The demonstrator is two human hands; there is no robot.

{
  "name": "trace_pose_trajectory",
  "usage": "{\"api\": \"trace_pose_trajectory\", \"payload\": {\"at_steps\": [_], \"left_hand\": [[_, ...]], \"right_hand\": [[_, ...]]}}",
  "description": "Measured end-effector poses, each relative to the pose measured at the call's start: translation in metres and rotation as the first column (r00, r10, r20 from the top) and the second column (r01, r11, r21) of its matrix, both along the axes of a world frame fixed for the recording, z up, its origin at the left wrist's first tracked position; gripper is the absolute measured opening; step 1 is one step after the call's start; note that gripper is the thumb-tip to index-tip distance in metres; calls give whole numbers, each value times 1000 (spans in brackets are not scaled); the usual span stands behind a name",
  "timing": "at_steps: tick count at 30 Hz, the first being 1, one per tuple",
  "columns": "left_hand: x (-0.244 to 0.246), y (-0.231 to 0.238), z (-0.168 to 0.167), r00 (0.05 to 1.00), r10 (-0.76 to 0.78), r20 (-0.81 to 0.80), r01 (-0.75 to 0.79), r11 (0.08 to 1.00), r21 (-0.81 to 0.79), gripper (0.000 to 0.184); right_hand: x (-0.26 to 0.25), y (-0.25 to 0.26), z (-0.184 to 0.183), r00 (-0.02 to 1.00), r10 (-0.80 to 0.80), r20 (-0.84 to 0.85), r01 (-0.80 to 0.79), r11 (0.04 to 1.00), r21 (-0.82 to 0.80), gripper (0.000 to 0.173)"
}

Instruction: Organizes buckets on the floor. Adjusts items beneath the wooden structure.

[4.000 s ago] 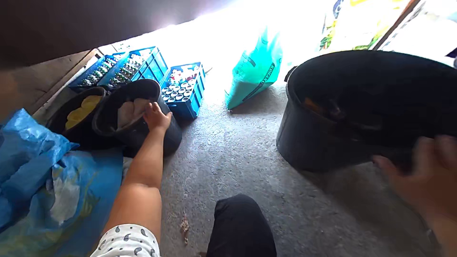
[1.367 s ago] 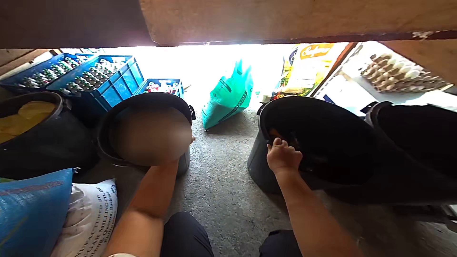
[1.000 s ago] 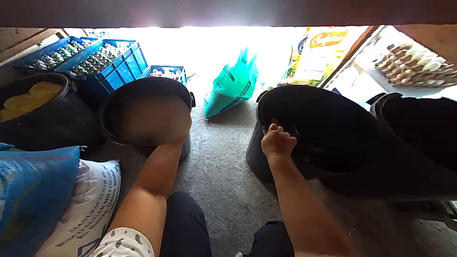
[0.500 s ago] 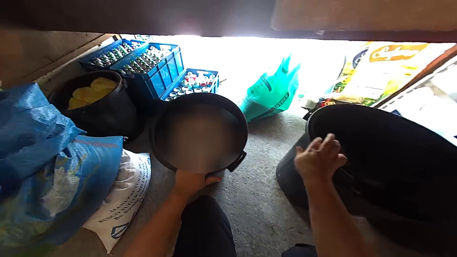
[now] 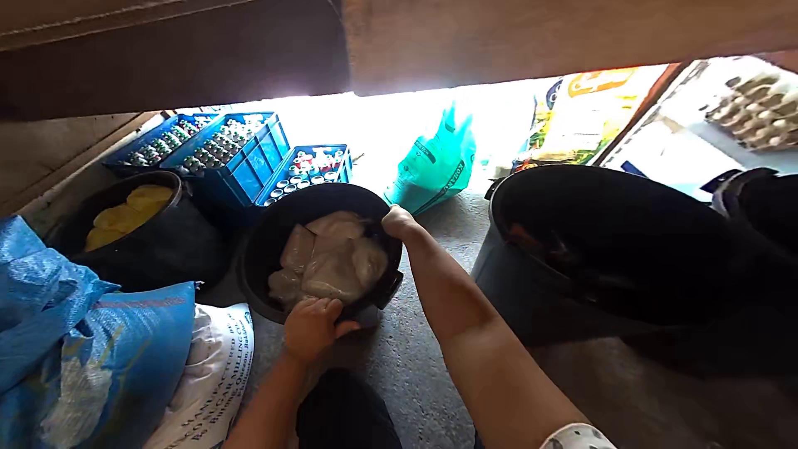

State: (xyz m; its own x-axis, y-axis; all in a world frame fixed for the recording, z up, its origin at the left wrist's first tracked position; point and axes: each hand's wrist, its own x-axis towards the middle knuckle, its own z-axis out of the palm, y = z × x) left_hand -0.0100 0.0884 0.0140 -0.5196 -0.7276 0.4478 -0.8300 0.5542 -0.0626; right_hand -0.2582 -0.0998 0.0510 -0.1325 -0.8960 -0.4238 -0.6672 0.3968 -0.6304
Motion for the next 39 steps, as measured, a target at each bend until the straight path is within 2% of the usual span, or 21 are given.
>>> {"api": "trace_pose_trajectory", "payload": {"at_steps": [2, 5, 9, 12, 14, 16, 18, 19, 20, 21, 23, 26, 28, 29, 31, 34, 39], "left_hand": [[1, 2, 2, 1000, -11, -1, 11, 999, 50, 86], [14, -2, -3, 998, -58, -27, 59, 998, 36, 91], [49, -14, -4, 990, -134, -47, 137, 989, 51, 85], [75, -41, -13, 965, -235, -116, 235, 972, -11, 76], [87, -61, -20, 954, -251, -161, 257, 966, 16, 75], [87, -71, -24, 958, -167, -232, 188, 980, 68, 74], [77, -64, -25, 939, 54, -339, 5, 985, 170, 72], [66, -55, -24, 885, 178, -429, -74, 966, 247, 71], [51, -42, -22, 786, 282, -550, -99, 936, 338, 77], [33, -23, -18, 656, 368, -659, -80, 902, 424, 83], [-3, 15, -9, 402, 510, -760, 11, 827, 562, 83], [-44, 51, -9, 93, 645, -758, 175, 739, 651, 78], [-64, 54, -8, -112, 689, -716, 246, 718, 651, 69], [-69, 52, -5, -185, 706, -684, 264, 706, 657, 66], [-75, 45, 3, -258, 724, -639, 263, 689, 675, 62], [-84, 36, 10, -310, 732, -606, 210, 675, 707, 56], [-107, 27, 6, -347, 666, -660, -31, 695, 718, 57]], "right_hand": [[-3, 6, -3, 1000, 6, 17, -6, 1000, -24, 47], [-8, 26, 0, 998, -17, 55, 19, 999, -47, 48], [-11, 82, -13, 947, -216, 240, 244, 965, -92, 42], [-6, 137, -22, 841, -358, 406, 430, 898, -97, 45], [0, 171, -28, 746, -431, 508, 561, 818, -131, 48], [8, 203, -37, 616, -434, 658, 669, 729, -145, 53], [16, 235, -45, 499, -390, 774, 714, 691, -112, 57], [16, 247, -45, 466, -383, 797, 721, 686, -92, 60], [13, 255, -43, 457, -397, 796, 726, 684, -76, 64], [5, 258, -39, 465, -421, 779, 731, 678, -70, 71], [-16, 244, -26, 481, -462, 745, 761, 641, -94, 80], [-49, 204, -18, 478, -530, 701, 784, 617, -69, 79], [-61, 183, -25, 507, -588, 630, 785, 617, -55, 67], [-62, 179, -29, 518, -598, 611, 779, 625, -49, 61], [-62, 180, -33, 526, -577, 624, 762, 646, -44, 57], [-59, 187, -33, 493, -574, 654, 765, 644, -12, 57], [-52, 184, -28, 437, -617, 654, 824, 567, -15, 47]]}}
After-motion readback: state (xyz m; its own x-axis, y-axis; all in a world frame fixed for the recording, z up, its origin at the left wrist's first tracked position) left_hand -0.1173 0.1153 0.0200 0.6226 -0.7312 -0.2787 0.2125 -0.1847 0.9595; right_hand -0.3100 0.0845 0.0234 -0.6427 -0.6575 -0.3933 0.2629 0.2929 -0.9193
